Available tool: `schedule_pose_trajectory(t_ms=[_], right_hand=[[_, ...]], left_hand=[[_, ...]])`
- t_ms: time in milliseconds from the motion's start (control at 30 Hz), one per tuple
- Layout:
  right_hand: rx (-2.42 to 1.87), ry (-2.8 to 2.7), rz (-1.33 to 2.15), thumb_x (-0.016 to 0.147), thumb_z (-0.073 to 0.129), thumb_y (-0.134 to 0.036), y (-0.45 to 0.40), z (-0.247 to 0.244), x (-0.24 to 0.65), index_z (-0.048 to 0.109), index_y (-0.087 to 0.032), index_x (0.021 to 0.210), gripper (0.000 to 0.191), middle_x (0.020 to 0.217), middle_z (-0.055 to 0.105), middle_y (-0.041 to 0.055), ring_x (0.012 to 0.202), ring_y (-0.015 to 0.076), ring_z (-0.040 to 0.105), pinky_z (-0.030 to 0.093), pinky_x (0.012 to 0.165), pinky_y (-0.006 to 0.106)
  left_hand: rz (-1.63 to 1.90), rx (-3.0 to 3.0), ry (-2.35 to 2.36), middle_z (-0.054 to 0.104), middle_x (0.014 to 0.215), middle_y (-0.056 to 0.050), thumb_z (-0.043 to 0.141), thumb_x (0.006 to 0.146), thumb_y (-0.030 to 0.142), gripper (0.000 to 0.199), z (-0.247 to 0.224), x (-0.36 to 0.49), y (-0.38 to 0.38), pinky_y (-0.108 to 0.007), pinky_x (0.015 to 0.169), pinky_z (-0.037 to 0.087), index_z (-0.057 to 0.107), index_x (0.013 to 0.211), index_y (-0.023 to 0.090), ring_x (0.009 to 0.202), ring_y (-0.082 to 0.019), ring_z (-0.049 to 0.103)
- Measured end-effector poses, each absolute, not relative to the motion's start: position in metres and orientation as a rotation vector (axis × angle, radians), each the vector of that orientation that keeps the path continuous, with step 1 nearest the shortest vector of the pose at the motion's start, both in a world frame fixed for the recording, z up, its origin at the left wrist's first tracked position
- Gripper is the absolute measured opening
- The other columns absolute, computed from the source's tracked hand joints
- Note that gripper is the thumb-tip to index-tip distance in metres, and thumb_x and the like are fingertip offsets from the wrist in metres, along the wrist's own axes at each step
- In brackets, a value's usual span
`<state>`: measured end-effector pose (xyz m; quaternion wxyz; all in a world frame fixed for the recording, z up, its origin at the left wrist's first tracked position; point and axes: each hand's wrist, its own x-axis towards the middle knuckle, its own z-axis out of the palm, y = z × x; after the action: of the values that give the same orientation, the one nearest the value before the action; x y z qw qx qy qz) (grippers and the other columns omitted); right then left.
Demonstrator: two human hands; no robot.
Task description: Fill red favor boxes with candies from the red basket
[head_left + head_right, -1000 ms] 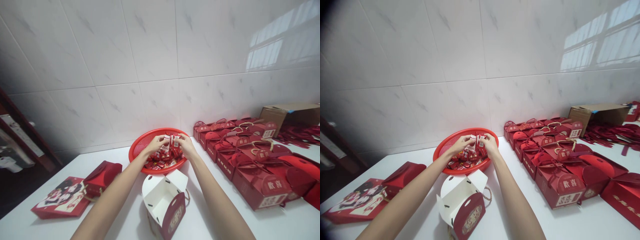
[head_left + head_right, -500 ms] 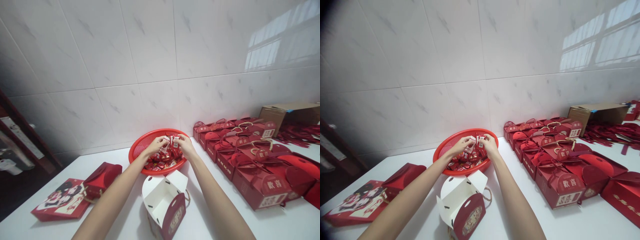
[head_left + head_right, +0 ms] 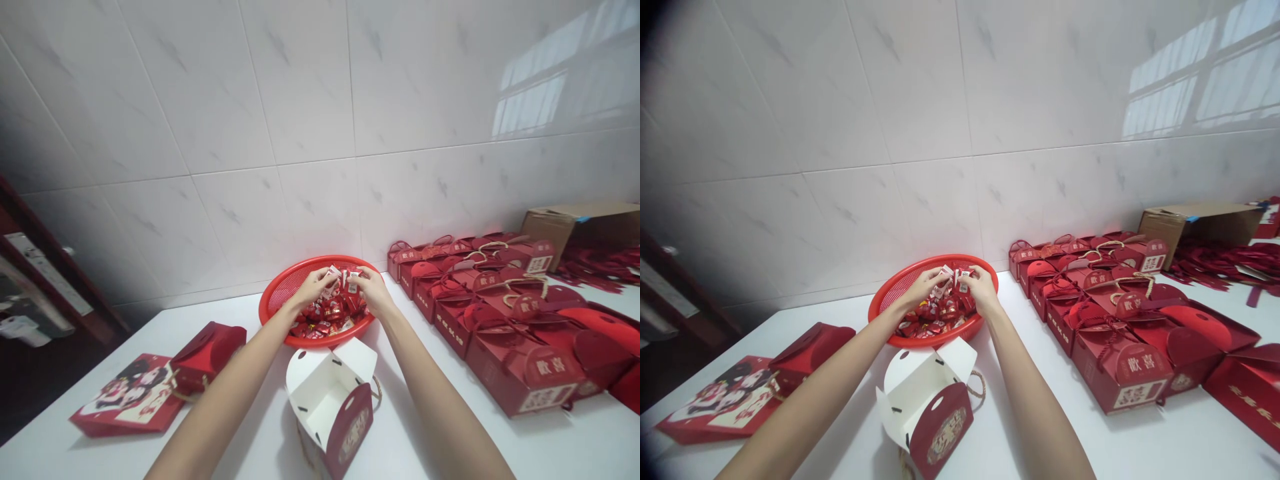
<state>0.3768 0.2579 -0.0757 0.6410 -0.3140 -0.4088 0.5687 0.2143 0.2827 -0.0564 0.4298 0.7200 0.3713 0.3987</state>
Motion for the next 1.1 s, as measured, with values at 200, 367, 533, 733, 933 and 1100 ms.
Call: schedule_pose_trajectory(t_ms=[200,367,533,733,933,1100], right_hand=[[-0.718,-0.925,1.309,0.054,0.074,-0.019,0.2607,-0.0785,0.3772,0.065,-0.02,0.078,0.026,0.073,0.07,-0.0018,0.067,0.0165,0.065,0.052,0.065,0.03],[-0.722,-0.91,1.312,0.055,0.075,-0.019,0.2601,-0.0771,0.3772,0.066,-0.02,0.077,0.024,0.073,0.069,-0.0022,0.067,0.0165,0.065,0.053,0.066,0.031],[-0.721,-0.906,1.313,0.056,0.073,-0.018,0.2583,-0.0758,0.3772,0.067,-0.02,0.075,0.02,0.072,0.069,-0.0014,0.067,0.0168,0.065,0.052,0.066,0.031],[-0.747,-0.856,1.285,0.053,0.074,-0.017,0.2613,-0.0773,0.3781,0.065,-0.022,0.076,0.025,0.07,0.069,-0.0038,0.067,0.0147,0.063,0.049,0.064,0.026],[-0.733,-0.847,1.317,0.052,0.074,-0.019,0.2604,-0.0752,0.3796,0.067,-0.021,0.072,0.022,0.07,0.07,-0.0032,0.067,0.015,0.063,0.048,0.061,0.025],[-0.718,-0.839,1.351,0.053,0.075,-0.018,0.258,-0.0725,0.3807,0.067,-0.02,0.072,0.02,0.068,0.07,-0.0031,0.065,0.0146,0.064,0.047,0.059,0.025]], left_hand=[[0.976,1.774,0.952,0.055,0.06,0.004,0.057,0.069,0.027,0.009,-0.0568,0.2131,0.2835,-0.023,0.052,0.04,0.056,0.071,0.018,0.053,-0.011,0.05],[1.053,1.765,0.979,0.058,0.066,0.004,0.061,0.062,0.022,0.015,-0.0556,0.2118,0.2848,-0.023,0.056,0.042,0.059,0.076,0.018,0.059,-0.012,0.052],[1.138,1.708,1.016,0.065,0.083,0.001,0.07,0.059,0.023,0.033,-0.058,0.2105,0.2889,-0.028,0.067,0.05,0.062,0.09,0.018,0.072,-0.016,0.061],[1.207,1.616,1.026,0.065,0.079,0.002,0.076,0.058,0.022,0.053,-0.061,0.2086,0.2905,-0.031,0.071,0.053,0.057,0.107,0.017,0.072,-0.017,0.064],[1.286,1.634,1.009,0.065,0.077,0.002,0.071,0.057,0.024,0.029,-0.0552,0.2114,0.2846,-0.027,0.067,0.048,0.062,0.084,0.017,0.07,-0.015,0.06],[1.259,1.635,1.051,0.062,0.065,0.002,0.068,0.058,0.029,0.016,-0.0539,0.2122,0.2839,-0.025,0.063,0.044,0.062,0.065,0.016,0.063,-0.014,0.055]])
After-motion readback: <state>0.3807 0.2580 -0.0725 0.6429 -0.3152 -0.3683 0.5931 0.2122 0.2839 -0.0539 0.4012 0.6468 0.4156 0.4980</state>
